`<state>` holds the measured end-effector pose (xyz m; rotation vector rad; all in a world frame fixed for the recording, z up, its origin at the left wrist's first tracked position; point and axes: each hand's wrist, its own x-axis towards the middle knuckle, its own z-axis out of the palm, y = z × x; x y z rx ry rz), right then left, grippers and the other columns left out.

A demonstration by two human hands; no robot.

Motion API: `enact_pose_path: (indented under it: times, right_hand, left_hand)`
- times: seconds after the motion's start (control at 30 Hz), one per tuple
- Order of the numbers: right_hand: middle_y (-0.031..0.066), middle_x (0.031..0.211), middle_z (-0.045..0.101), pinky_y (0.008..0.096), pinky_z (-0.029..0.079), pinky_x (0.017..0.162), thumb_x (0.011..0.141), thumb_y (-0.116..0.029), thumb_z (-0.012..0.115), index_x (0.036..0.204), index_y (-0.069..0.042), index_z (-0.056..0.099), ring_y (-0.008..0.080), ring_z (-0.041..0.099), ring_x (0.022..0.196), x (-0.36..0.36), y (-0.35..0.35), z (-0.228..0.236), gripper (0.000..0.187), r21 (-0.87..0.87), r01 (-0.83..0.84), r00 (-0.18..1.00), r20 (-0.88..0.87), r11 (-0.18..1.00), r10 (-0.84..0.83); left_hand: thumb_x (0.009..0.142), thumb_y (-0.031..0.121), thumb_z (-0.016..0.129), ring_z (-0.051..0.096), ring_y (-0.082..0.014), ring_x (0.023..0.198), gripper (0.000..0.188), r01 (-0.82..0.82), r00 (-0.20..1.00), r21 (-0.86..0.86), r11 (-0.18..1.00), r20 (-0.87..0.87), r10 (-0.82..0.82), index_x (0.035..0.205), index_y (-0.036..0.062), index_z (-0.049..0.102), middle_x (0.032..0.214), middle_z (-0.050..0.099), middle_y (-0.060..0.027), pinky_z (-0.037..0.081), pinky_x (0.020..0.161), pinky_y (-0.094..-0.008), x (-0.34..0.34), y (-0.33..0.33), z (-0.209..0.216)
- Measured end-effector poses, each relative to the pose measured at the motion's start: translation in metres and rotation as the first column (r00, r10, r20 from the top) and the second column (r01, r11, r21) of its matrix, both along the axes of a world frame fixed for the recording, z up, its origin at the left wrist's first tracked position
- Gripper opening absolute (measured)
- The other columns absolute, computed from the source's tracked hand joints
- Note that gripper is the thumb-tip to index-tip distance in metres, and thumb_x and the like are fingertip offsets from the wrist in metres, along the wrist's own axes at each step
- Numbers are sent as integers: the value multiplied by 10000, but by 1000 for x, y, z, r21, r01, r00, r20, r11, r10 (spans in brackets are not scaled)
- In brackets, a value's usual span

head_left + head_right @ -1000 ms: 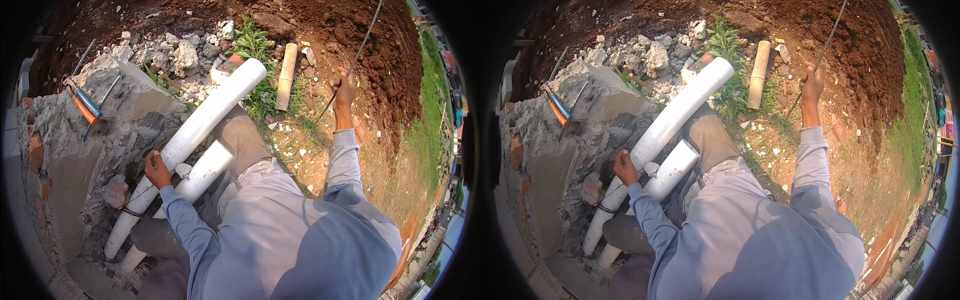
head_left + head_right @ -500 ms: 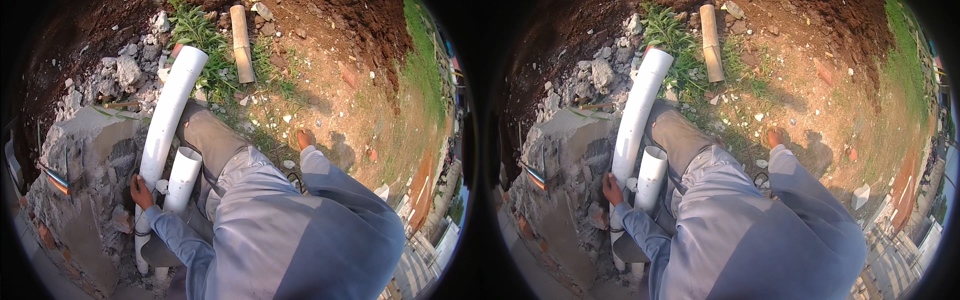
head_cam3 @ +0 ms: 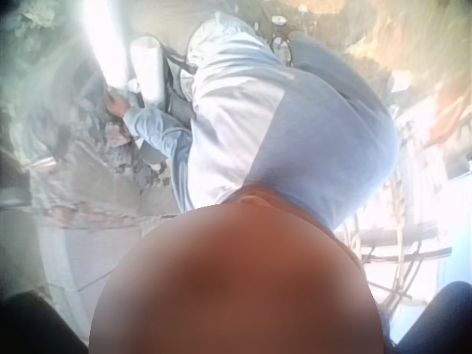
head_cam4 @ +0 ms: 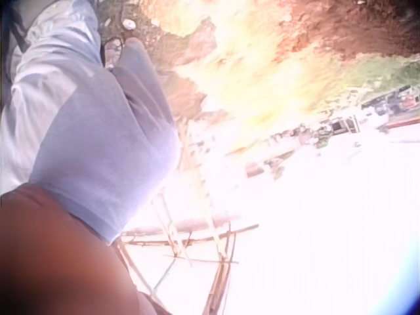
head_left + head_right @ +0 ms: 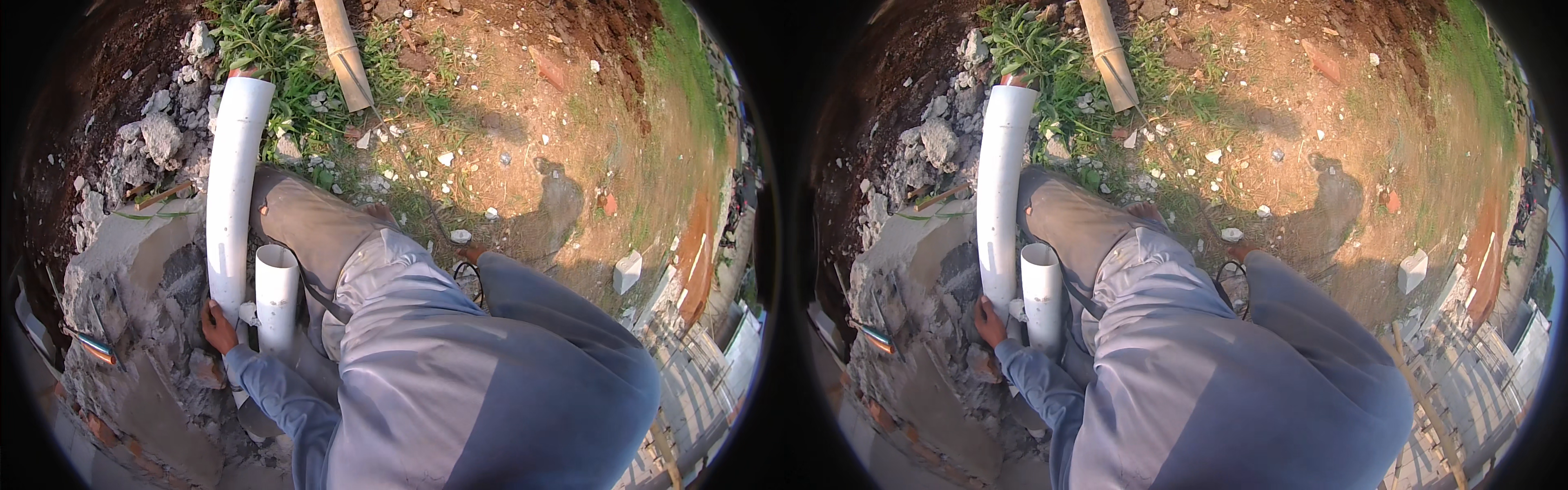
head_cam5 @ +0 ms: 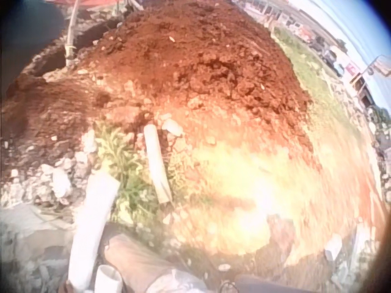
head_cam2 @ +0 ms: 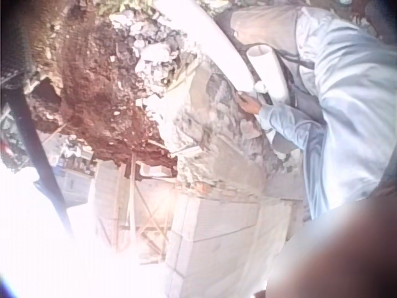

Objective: The person assembles a rebar cage by tying metal rods together with wire at a construction site. They use pliers to twist and secure the wire around the rebar intersections.

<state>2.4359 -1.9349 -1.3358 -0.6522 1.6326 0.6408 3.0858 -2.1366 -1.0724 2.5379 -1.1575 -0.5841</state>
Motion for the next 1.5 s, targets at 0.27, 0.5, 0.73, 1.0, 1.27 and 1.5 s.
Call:
enact_pose_path:
  times: [0.27, 0.5, 0.73, 1.0, 1.27, 1.5]
  right_hand:
    - [221, 1243, 564, 410, 441, 976, 844, -399, 592, 1200, -33, 567, 350, 558, 1161, 44, -69, 54, 511, 10, 64, 975, -214, 998, -60]
    - [178, 909, 670, 426, 505, 759, 858, -275, 618, 957, -49, 624, 331, 654, 865, 96, -205, 91, 247, -709, -130, 947, -296, 693, -124]
    - [117, 916, 602, 408, 430, 832, 886, -161, 635, 902, -43, 591, 313, 562, 902, 308, -410, 239, 126, -967, 185, 821, 54, -175, 568]
    - [229, 1158, 613, 437, 434, 950, 926, -523, 515, 1207, -7, 575, 392, 572, 1096, 522, -382, 271, 590, -989, -111, -49, -95, -100, 994]
    - [267, 1234, 586, 435, 406, 989, 926, -677, 302, 1325, -49, 534, 435, 536, 1174, 579, -353, 237, 780, -921, -368, -235, -36, -123, 971]
    - [259, 1298, 554, 388, 376, 1038, 952, -640, 339, 1338, 13, 510, 388, 503, 1240, 579, -348, 246, 778, -902, -409, -183, -68, -138, 981]
  left_hand:
    - [928, 354, 581, 600, -289, 1029, 461, -1, 1000, -17, 1000, -13, 0, 1173, -35, 625, 1152, 643, -192, 449, 919, -380, 1, -2, 0]
    - [909, 400, 576, 582, -364, 1134, 501, -75, 997, 27, 997, -20, 75, 1200, -5, 627, 1208, 616, -239, 426, 986, -411, -19, -2, 20]
    - [918, 241, 587, 486, -378, 1249, 455, -151, 967, -377, 914, 134, 215, 1304, 7, 525, 1301, 553, -222, 345, 1085, -429, -83, 44, 69]
    - [933, 218, 596, 566, -147, 508, 284, -764, 566, -548, 341, -315, 762, 766, -9, 638, 597, 599, -89, 434, 482, -278, -268, 199, 135]
    - [938, 278, 571, 568, -159, 520, 261, -589, -591, -205, -781, -551, 590, 856, 42, 649, 682, 614, -73, 426, 453, -278, -472, 383, -6]
    - [848, 370, 596, 614, -329, 1076, 452, -788, -501, 398, -471, 33, 865, 1210, 99, 602, 1108, 664, -187, 477, 891, -425, -556, 419, -151]
